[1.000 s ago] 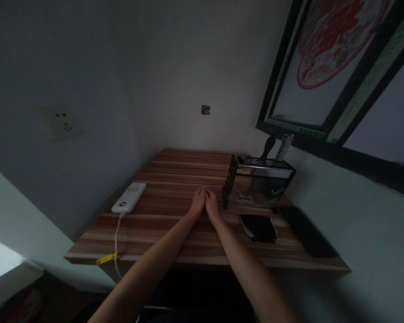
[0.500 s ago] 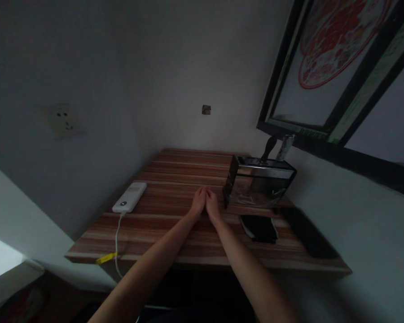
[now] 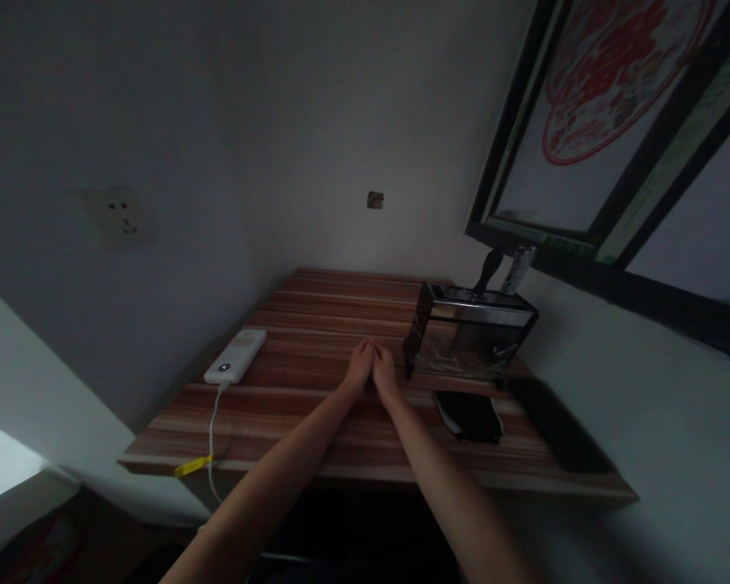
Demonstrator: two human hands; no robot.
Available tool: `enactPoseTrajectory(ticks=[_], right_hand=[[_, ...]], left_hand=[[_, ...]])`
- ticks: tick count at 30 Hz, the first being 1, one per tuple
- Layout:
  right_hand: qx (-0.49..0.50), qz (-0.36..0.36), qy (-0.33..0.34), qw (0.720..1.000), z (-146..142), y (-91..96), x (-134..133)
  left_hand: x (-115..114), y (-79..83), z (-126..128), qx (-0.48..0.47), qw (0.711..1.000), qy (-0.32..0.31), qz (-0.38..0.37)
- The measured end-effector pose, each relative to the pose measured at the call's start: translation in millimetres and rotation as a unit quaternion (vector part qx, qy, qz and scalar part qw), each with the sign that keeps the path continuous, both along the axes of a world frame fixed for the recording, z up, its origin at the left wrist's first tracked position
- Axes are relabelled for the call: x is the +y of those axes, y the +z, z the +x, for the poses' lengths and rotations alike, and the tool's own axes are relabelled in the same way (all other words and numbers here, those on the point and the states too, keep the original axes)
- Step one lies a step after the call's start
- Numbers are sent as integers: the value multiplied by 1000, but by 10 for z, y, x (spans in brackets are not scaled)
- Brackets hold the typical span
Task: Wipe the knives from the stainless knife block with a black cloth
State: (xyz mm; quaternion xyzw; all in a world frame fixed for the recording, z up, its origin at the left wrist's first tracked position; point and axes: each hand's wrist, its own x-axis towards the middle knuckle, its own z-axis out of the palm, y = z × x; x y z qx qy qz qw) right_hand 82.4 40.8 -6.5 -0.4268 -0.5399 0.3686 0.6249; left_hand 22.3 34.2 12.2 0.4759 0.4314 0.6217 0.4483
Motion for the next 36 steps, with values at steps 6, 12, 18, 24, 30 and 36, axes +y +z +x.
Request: enactPoseTrajectory(ticks=[6,12,18,24,30,36], right_hand=[[8,18,-72,997,49,147,-110],[41,40,-47,997,25,481,-390],[20,107,6,994,534,944,-899],[-54,133,-161,976,1804,1149,-993],[-3,140,-219,966,2804,1079,-574],[-64,26,-57,996,3208,1055,-197]], left_hand=[[29,19,-35,-31,999,-6,-9],[25,53,-73,-43,999,-8,-1],[6,108,-36,-65,998,-23,6],[23,358,48,-77,995,-69,10],[96,608,273,-59,987,-149,16],[251,777,426,32,972,-231,13]])
